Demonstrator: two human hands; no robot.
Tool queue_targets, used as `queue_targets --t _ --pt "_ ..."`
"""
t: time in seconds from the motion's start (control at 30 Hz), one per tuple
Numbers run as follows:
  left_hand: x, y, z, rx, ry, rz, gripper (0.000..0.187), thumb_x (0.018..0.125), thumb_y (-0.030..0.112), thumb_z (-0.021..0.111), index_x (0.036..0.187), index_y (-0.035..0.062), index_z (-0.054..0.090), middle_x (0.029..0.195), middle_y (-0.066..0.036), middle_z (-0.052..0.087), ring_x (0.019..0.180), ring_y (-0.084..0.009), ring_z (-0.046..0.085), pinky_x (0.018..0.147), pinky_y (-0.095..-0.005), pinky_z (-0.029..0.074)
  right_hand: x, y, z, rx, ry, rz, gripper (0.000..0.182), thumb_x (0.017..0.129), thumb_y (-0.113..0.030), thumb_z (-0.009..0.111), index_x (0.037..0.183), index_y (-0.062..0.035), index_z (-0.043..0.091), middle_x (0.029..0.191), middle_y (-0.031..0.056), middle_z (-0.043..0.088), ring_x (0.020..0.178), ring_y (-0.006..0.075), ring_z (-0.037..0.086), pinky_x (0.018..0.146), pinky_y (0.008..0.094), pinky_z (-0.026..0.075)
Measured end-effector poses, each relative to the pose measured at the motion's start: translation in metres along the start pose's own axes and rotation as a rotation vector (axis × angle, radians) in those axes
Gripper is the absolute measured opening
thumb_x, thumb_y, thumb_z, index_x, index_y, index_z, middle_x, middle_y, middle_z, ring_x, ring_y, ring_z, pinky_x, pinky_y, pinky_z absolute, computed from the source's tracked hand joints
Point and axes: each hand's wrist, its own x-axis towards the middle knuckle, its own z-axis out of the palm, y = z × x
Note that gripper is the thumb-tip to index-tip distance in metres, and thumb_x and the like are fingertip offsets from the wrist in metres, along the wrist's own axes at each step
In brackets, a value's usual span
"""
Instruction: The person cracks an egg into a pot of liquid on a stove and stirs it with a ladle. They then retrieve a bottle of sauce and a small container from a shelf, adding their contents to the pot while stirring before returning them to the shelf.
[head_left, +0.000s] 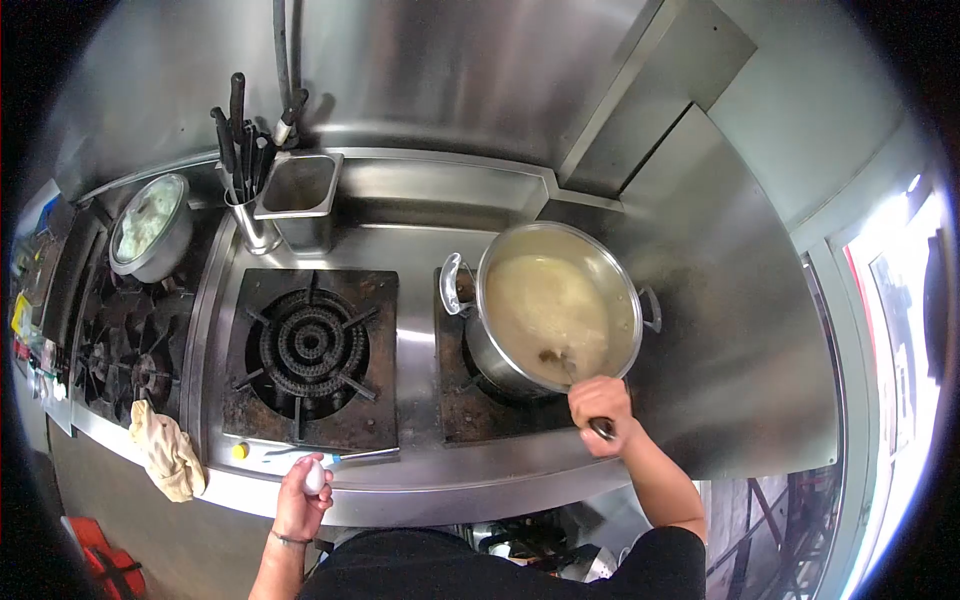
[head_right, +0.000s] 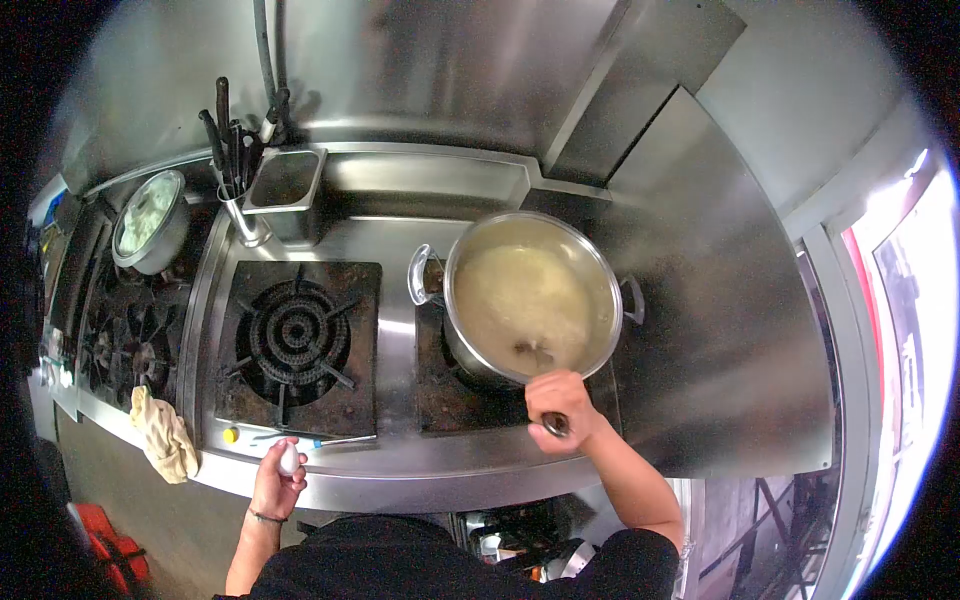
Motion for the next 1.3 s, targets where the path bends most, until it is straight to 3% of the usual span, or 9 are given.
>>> queue_targets --t 0.2,0.33,0.47,0.5,0.57,0.7,1.0,1.1,1.3 --pt "-0.005 -0.001 0.0 -0.012 0.01 0.003 0.03 0.093 0.031 0.05 0.11 0.0063 0.051 0.078 -0.008 0.058 0.054 -0.0119 0.049 0.044 -0.0232 0.039 0.015 0.058 -0.007 -0.251 0.108 -0.101 0.02 0.058 -0.011 0.058 0.054 -0.0072 0.039 0.05 0.0075 0.037 0.044 0.0261 0.04 0.043 0.0346 0.032" --pt "-0.011 -0.001 -0.003 -0.011 0.024 0.02 0.029 0.093 0.031 0.049 0.11 0.007 0.05 0.078 -0.008 0.058 0.054 -0.0119 0.049 0.045 -0.0231 0.038 0.011 0.092 -0.034 -0.523 0.502 0.036 0.019 0.065 -0.009 0.054 0.054 -0.0063 0.038 0.051 0.0069 0.038 0.046 0.0181 0.042 0.048 0.0313 0.034" --pt "-0.015 -0.002 -0.007 -0.032 0.04 0.026 0.029 0.093 0.031 0.049 0.11 0.0073 0.05 0.079 -0.008 0.058 0.054 -0.0119 0.049 0.045 -0.023 0.038 0.014 0.115 -0.074 0.222 1.047 0.08 0.032 0.086 -0.023 0.046 0.061 -0.0068 0.037 0.053 0.003 0.038 0.049 0.015 0.037 0.05 0.0307 0.032" --pt "-0.015 -0.003 -0.007 -0.032 0.036 0.023 0.029 0.093 0.031 0.049 0.11 0.0073 0.05 0.079 -0.008 0.058 0.054 -0.0119 0.049 0.045 -0.0229 0.038 0.016 0.116 -0.08 0.222 1.047 0.078 0.032 0.086 -0.023 0.046 0.061 -0.0068 0.037 0.053 0.003 0.038 0.049 0.015 0.037 0.05 0.0307 0.032" --pt "-0.016 -0.005 -0.008 -0.03 0.029 0.023 0.029 0.093 0.031 0.05 0.11 0.0073 0.05 0.079 -0.008 0.058 0.054 -0.0119 0.048 0.045 -0.0229 0.038 0.016 0.12 -0.09 0.539 1.483 0.233 0.043 0.088 -0.038 0.045 0.056 -0.0121 0.031 0.048 0.0012 0.028 0.044 0.015 0.029 0.05 0.0309 0.029" --pt "-0.015 -0.004 -0.004 -0.035 0.015 0.01 0.029 0.093 0.031 0.05 0.11 0.0074 0.05 0.079 -0.008 0.058 0.054 -0.0118 0.049 0.045 -0.0228 0.038 0.01 0.104 -0.104 0.702 1.718 0.284 0.042 0.085 -0.041 0.046 0.056 -0.0157 0.03 0.049 -0.0018 0.028 0.043 0.0128 0.028 0.049 0.0304 0.028" --pt "-0.014 -0.002 0.005 0.013 0.009 0.019 0.03 0.093 0.031 0.05 0.11 0.0065 0.05 0.078 -0.008 0.058 0.053 -0.0114 0.049 0.044 -0.0227 0.039 0.022 0.044 -0.123 0.604 1.707 0.093 0.043 0.085 -0.04 0.043 0.053 -0.0149 0.029 0.048 0.0004 0.027 0.043 0.0138 0.025 0.051 0.0308 0.026" --pt "-0.013 -0.003 0.005 0.014 0.006 0.008 0.03 0.093 0.031 0.05 0.111 0.0066 0.05 0.078 -0.008 0.058 0.053 -0.0113 0.049 0.044 -0.0228 0.039 0.026 0.031 -0.114 0.512 1.539 0.025 0.043 0.086 -0.038 0.042 0.054 -0.0141 0.029 0.048 0.0006 0.025 0.044 0.0142 0.025 0.051 0.0311 0.026" --pt "-0.013 -0.003 0.006 0.001 0.001 0.004 0.03 0.092 0.031 0.051 0.11 0.0072 0.05 0.078 -0.008 0.058 0.054 -0.0115 0.048 0.045 -0.023 0.038 0.029 0.034 -0.081 0.064 0.871 -0.25 0.039 0.085 -0.024 0.045 0.053 -0.0042 0.034 0.049 0.003 0.035 0.046 0.0126 0.03 0.045 0.0306 0.026"
